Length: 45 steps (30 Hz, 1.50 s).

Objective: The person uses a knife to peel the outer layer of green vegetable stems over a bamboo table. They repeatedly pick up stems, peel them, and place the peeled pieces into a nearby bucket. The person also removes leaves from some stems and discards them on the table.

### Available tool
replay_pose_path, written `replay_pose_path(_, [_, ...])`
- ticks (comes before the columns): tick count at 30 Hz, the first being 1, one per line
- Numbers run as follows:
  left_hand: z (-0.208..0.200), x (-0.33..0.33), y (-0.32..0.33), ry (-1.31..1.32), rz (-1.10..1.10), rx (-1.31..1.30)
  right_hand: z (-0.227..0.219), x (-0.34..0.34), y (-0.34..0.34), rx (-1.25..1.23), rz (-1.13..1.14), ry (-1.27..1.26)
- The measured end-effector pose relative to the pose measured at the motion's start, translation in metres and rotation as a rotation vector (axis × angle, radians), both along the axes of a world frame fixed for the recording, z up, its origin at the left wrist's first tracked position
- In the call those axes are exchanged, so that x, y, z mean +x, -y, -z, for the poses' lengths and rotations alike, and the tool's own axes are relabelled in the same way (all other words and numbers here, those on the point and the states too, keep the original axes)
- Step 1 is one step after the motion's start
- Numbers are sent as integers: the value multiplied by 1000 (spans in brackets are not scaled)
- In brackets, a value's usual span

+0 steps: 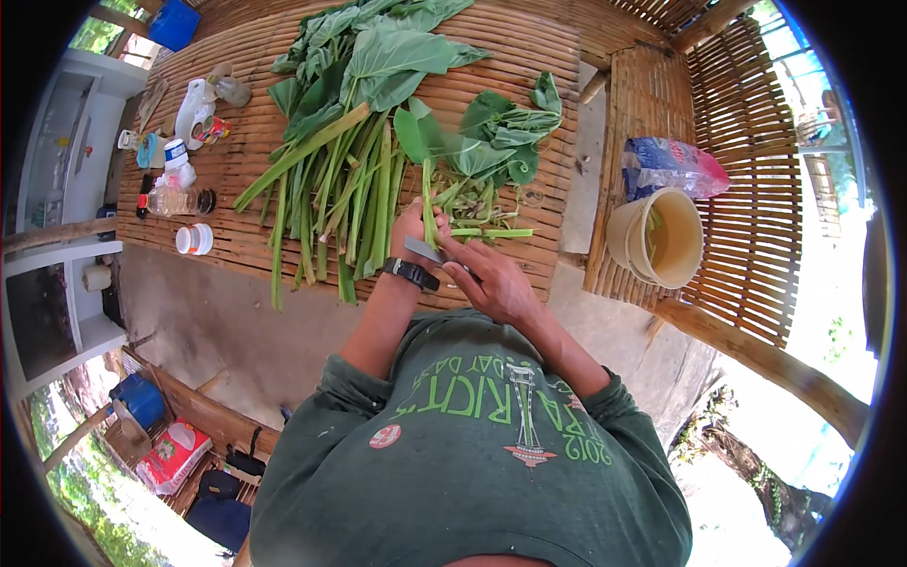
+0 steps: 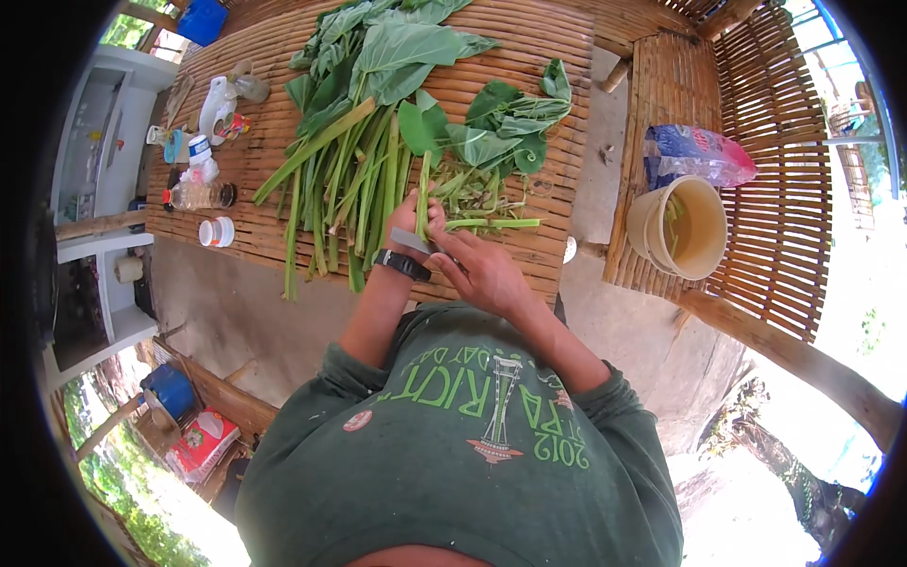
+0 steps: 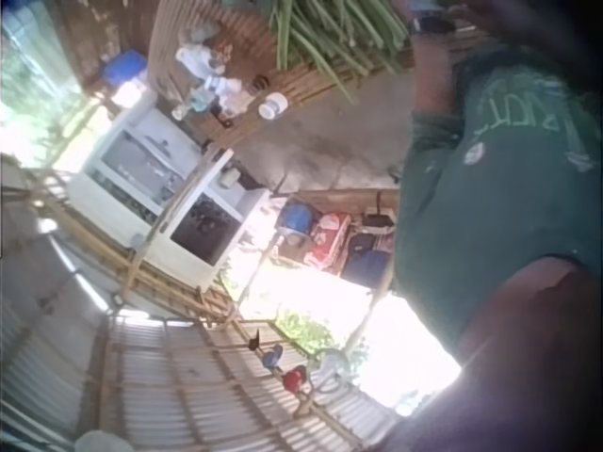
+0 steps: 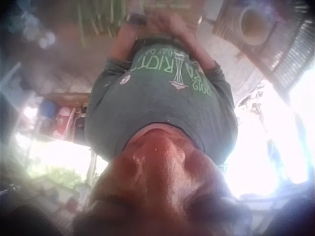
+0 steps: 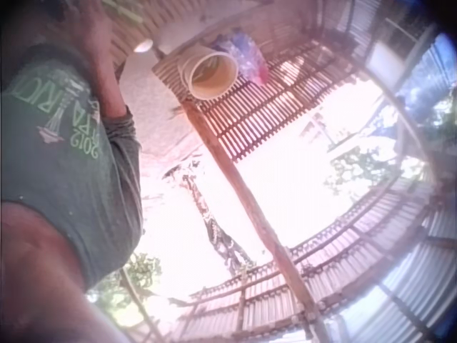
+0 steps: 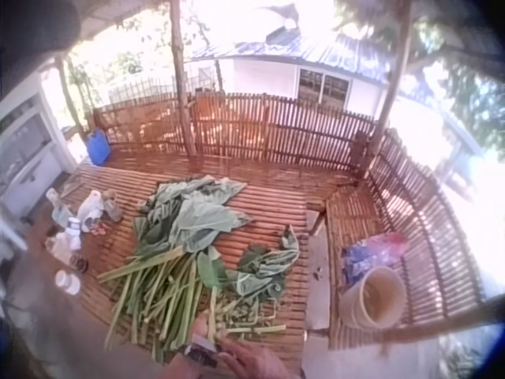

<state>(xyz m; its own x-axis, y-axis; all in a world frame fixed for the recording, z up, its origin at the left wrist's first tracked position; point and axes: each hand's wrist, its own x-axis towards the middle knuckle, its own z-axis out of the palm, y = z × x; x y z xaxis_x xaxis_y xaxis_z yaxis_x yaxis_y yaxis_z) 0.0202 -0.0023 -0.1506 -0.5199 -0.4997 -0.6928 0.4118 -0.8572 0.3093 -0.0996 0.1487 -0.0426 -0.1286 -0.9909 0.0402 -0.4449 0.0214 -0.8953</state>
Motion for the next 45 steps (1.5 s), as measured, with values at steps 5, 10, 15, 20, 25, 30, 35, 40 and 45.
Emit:
replay_pose_path(5, [-24, -1, -3, 11, 79, -88, 21, -12, 6, 87, 173, 282])
replay_pose_path(10, [-17, 21, 4, -264, 217, -19, 11, -66, 14, 116, 514, 482])
replay_pose_path(15, [4, 43, 10, -383, 147, 194, -30, -110, 14, -110, 683, 581])
replay_pose_path(20, [0, 43, 6, -261, 113, 27, -13, -103, 6, 94, 510, 342])
replay_pose_path(25, [-10, 30, -2, 55, 132, -390, 6, -51, 12, 38, 343, 58])
replay_pose_path(30, [-10, 26, -1, 80, 73, -363, 10, -26, 8, 145, 261, 62])
replay_pose_path(35, [-12, 16, -3, 170, 19, -315, 0, -7, -3, 91, 50, 35])
replay_pose_path(40, [-14, 16, -4, 174, 120, -318, 14, -2, -6, 53, 22, 6])
replay_pose_path(45, [-26, 8, -12, 224, 38, -325, 13, 0, 1, 68, 43, 30])
